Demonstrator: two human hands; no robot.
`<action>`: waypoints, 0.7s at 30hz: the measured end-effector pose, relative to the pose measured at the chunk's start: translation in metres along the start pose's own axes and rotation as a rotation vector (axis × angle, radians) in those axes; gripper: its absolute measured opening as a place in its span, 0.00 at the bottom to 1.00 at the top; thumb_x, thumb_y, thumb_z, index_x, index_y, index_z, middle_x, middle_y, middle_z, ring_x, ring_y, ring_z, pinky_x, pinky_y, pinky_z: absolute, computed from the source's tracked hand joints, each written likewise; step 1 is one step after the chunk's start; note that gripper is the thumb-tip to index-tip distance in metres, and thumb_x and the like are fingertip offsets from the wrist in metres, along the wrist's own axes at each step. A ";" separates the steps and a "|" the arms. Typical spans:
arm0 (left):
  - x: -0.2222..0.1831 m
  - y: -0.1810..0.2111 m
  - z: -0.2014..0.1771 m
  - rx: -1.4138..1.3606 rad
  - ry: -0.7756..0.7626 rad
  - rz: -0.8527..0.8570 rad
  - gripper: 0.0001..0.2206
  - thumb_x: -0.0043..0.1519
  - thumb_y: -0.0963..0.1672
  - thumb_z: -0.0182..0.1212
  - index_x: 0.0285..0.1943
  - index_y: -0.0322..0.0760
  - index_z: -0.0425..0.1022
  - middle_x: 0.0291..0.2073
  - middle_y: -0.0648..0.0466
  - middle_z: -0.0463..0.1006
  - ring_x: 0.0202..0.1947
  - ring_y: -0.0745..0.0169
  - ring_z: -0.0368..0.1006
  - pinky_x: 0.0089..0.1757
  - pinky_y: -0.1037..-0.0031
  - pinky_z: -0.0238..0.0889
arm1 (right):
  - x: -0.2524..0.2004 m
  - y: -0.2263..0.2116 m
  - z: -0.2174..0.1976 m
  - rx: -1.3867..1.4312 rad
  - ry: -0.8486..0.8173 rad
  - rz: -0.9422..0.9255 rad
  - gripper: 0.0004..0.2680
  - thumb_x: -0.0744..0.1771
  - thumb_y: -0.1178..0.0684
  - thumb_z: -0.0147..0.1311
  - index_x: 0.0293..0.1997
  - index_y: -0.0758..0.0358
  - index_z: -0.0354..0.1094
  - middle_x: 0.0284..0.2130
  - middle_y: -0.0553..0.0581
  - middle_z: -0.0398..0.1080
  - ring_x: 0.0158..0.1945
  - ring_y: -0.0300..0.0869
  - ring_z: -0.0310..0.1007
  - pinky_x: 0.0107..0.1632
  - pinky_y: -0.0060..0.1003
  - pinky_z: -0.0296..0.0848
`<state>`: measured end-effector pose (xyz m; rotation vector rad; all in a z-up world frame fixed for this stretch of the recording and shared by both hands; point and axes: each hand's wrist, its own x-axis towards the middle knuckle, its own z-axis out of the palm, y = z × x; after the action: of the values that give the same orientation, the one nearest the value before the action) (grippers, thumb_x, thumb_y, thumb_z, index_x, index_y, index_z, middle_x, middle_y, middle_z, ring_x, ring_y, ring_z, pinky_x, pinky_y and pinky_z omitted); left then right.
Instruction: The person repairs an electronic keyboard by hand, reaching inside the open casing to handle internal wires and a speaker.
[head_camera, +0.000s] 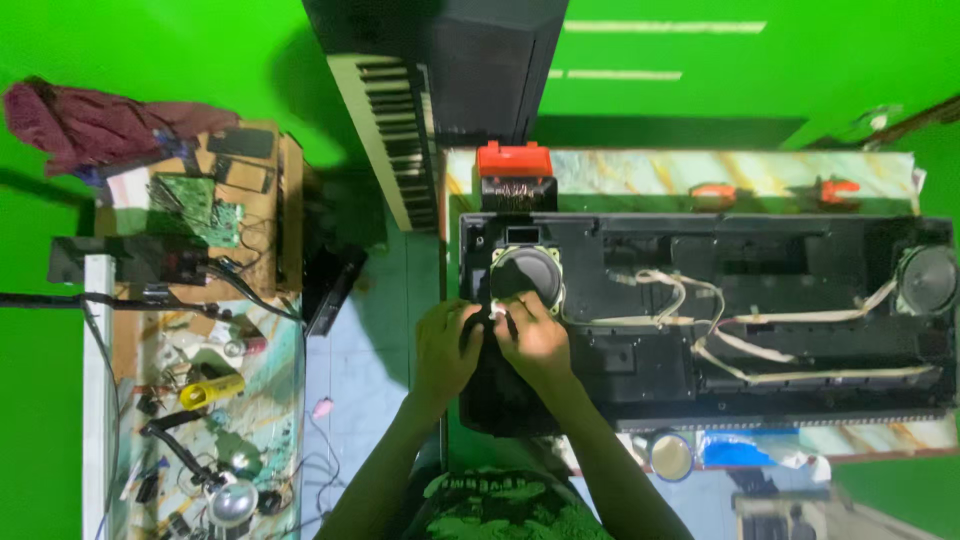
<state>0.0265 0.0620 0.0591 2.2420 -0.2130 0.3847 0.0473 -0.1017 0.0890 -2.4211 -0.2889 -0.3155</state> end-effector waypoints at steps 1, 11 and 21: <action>0.007 0.005 -0.005 0.003 0.011 0.009 0.15 0.60 0.43 0.65 0.55 0.39 0.76 0.53 0.48 0.75 0.56 0.44 0.70 0.55 0.57 0.59 | 0.005 -0.003 -0.007 -0.007 -0.027 -0.008 0.07 0.65 0.54 0.59 0.44 0.63 0.75 0.42 0.58 0.73 0.40 0.54 0.77 0.40 0.44 0.76; 0.027 0.044 -0.050 -0.010 0.135 0.052 0.20 0.59 0.42 0.65 0.62 0.34 0.73 0.58 0.42 0.75 0.58 0.39 0.70 0.57 0.57 0.63 | 0.017 -0.039 -0.053 -0.032 0.039 -0.134 0.07 0.63 0.56 0.59 0.42 0.65 0.75 0.48 0.61 0.72 0.47 0.58 0.76 0.47 0.47 0.75; 0.004 0.039 -0.107 0.057 0.270 0.199 0.19 0.60 0.43 0.66 0.62 0.35 0.74 0.58 0.41 0.76 0.60 0.38 0.72 0.57 0.56 0.63 | 0.002 -0.098 -0.048 -0.030 0.063 -0.209 0.07 0.64 0.56 0.58 0.43 0.65 0.75 0.50 0.61 0.72 0.49 0.57 0.76 0.49 0.47 0.75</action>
<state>-0.0027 0.1189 0.1532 2.2018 -0.2851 0.8030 0.0137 -0.0595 0.1835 -2.4090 -0.5134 -0.4915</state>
